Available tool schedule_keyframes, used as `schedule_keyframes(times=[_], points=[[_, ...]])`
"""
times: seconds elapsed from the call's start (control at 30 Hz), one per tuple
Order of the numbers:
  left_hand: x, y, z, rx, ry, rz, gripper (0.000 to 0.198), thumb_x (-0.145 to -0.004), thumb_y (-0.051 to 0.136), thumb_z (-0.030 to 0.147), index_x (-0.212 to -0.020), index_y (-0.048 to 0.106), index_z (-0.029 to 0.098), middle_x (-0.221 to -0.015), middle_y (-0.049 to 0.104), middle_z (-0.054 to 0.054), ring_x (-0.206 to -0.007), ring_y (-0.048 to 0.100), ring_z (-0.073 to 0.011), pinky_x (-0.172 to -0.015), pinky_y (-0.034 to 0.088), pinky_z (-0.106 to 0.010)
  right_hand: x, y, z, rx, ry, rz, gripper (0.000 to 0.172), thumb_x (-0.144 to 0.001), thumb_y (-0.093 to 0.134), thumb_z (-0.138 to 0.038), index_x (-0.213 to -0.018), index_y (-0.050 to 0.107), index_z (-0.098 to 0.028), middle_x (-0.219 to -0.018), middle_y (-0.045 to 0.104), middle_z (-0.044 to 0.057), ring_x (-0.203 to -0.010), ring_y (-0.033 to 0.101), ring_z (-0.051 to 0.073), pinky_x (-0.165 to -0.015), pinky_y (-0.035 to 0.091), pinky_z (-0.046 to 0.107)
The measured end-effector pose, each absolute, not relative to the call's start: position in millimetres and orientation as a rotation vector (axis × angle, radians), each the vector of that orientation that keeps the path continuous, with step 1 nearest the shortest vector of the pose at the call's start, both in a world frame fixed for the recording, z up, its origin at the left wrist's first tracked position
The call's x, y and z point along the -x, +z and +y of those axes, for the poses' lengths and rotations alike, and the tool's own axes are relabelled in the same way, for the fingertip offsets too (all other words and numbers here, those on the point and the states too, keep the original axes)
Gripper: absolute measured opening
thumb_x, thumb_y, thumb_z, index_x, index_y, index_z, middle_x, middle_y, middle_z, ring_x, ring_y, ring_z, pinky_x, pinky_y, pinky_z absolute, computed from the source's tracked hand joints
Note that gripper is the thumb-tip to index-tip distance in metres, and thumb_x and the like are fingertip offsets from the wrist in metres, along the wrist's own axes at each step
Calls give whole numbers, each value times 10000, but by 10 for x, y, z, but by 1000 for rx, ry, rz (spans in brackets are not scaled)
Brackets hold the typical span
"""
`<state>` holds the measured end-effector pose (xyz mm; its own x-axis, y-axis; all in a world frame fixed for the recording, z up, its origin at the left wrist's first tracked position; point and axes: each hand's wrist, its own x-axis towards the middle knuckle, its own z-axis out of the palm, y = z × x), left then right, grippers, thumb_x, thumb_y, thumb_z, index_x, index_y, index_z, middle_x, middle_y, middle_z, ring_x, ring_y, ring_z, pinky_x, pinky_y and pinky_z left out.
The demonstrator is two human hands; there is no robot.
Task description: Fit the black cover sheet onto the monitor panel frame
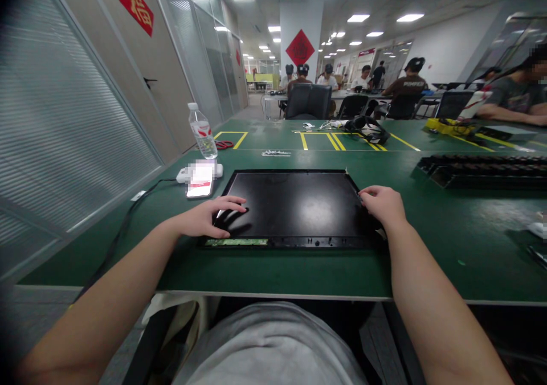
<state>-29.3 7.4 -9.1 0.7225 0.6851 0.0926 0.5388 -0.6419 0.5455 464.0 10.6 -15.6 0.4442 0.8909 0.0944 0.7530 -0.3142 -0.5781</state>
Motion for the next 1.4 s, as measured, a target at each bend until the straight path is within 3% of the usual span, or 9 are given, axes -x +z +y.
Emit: schedule_keyframes(times=[0.23, 0.4, 0.57, 0.67, 0.9, 1.13, 1.4], points=[[278, -80, 61, -2416, 378, 967, 663, -743, 811, 346, -1383, 651, 276, -1573, 520, -112, -1440, 488, -330, -1209, 351, -483, -4669, -194, 129, 2132, 332, -1369, 283, -802, 608, -297, -982, 806, -204, -798, 778, 67, -634, 691, 213, -635, 545, 322], [238, -121, 76, -2330, 539, 1024, 520, -834, 730, 446, -1309, 693, 238, -1488, 594, -132, -1394, 538, -316, -1192, 385, -469, -4670, -180, 125, 2138, 338, -1371, 279, -808, 610, -297, -983, 807, -204, -806, 779, 64, -632, 691, 210, -651, 544, 324], [237, -199, 150, -2304, 834, 1351, 439, -864, 639, 393, -1250, 700, 193, -1385, 631, -145, -1335, 569, -323, -1183, 399, -500, -4613, -121, 81, 2135, 373, -1312, 262, -806, 604, -270, -958, 805, -197, -785, 769, 54, -571, 654, 181, -675, 545, 321], [273, -241, 203, -2236, 817, 1584, 522, -836, 629, 353, -1314, 658, 146, -1369, 628, -173, -1330, 560, -346, -1141, 444, -515, -4585, -91, 57, 2130, 400, -1254, 264, -789, 609, -255, -959, 803, -199, -799, 770, 52, -574, 645, 178, -702, 551, 329], [289, -270, 254, -2107, 623, 1868, 614, -843, 609, 357, -1395, 599, 88, -1455, 591, -224, -1378, 530, -383, -1162, 410, -509, -4669, -134, 144, 2191, 207, -1255, 347, -782, 639, -267, -1086, 795, -202, -1038, 774, 114, -997, 709, 307, -910, 547, 404], [274, -293, 282, -2182, 565, 1895, 482, -867, 547, 362, -1245, 692, 99, -1362, 656, -215, -1332, 570, -371, -1165, 413, -485, -4753, -290, 264, 2334, 405, -1383, 376, -795, 659, -338, -1111, 790, -181, -1145, 757, 147, -996, 726, 321, -835, 579, 394], [353, -398, 360, -2239, 523, 1881, 486, -870, 519, 384, -1176, 744, 81, -1393, 626, -219, -1366, 547, -374, -1196, 391, -478, -4727, -327, 261, 2340, 324, -1480, 400, -827, 644, -331, -1168, 764, -160, -1179, 750, 161, -1083, 710, 335, -931, 558, 417]])
